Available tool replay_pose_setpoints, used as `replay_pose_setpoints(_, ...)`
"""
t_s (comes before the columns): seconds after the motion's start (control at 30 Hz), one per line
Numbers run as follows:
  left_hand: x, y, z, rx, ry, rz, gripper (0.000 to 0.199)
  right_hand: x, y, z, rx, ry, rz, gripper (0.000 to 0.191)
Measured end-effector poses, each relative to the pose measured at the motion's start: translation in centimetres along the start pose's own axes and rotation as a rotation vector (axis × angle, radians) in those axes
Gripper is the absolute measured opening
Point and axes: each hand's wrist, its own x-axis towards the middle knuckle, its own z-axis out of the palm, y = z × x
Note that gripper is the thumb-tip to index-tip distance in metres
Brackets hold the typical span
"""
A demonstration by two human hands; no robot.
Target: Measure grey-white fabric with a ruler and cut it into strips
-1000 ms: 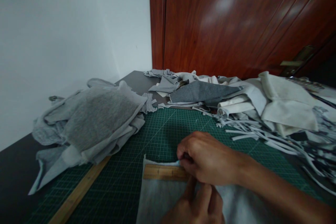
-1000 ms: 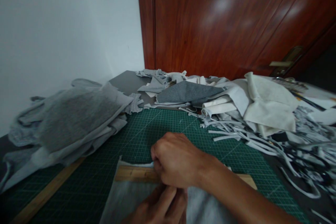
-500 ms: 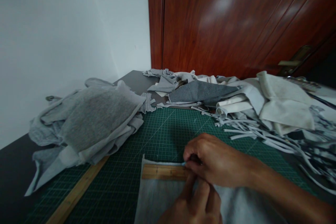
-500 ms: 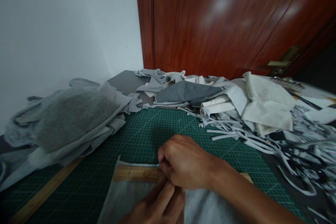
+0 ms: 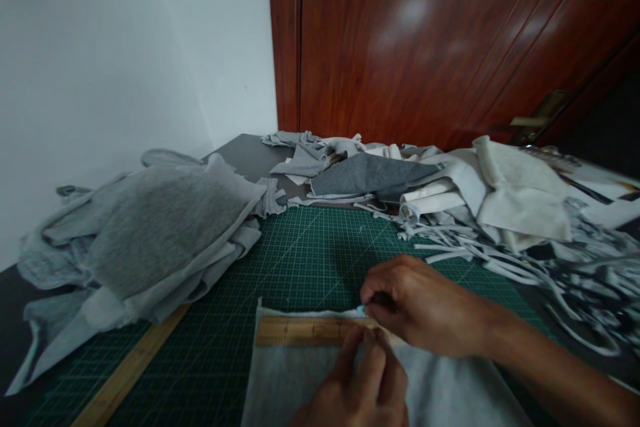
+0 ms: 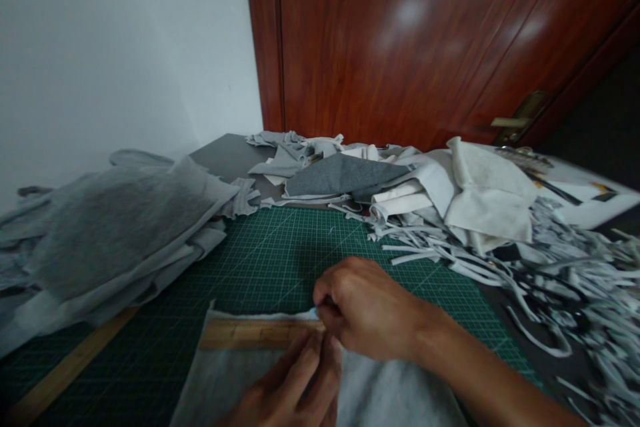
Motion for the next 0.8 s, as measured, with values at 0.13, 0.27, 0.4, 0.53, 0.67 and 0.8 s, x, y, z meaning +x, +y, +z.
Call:
replay_pose_setpoints(0.13,0.3,0.0,-0.2,-0.008,-0.018,-0.011,0.034,0.2,-0.1,0.6,0.034,0.03,-0.022,0.019)
replay_pose_setpoints(0.27,0.8,-0.1,-0.2,-0.028,0.047,-0.063,0.029,0.8,-0.2,1.6,0.062,0.043,-0.06,0.018)
replay_pose_setpoints(0.4,1.5,-0.3,-0.2,-0.017,0.097,-0.047,0.033,1.0,0.0,2.0,0.069,0.043,-0.064,0.017)
replay_pose_setpoints(0.53,1.6,-0.3,-0.3,-0.012,0.109,-0.073,0.031,0.1,0.3,1.4,0.045,0.028,-0.061,0.019)
replay_pose_setpoints(0.67,0.8,-0.2,-0.2,-0.037,0.062,-0.07,0.031,-1.4,0.8,0.6,0.042,0.033,-0.021,0.021)
replay_pose_setpoints(0.8,0.4,-0.3,-0.1,-0.062,0.058,-0.052,0.031,-2.6,1.3,0.2,0.028,0.042,0.016,0.02)
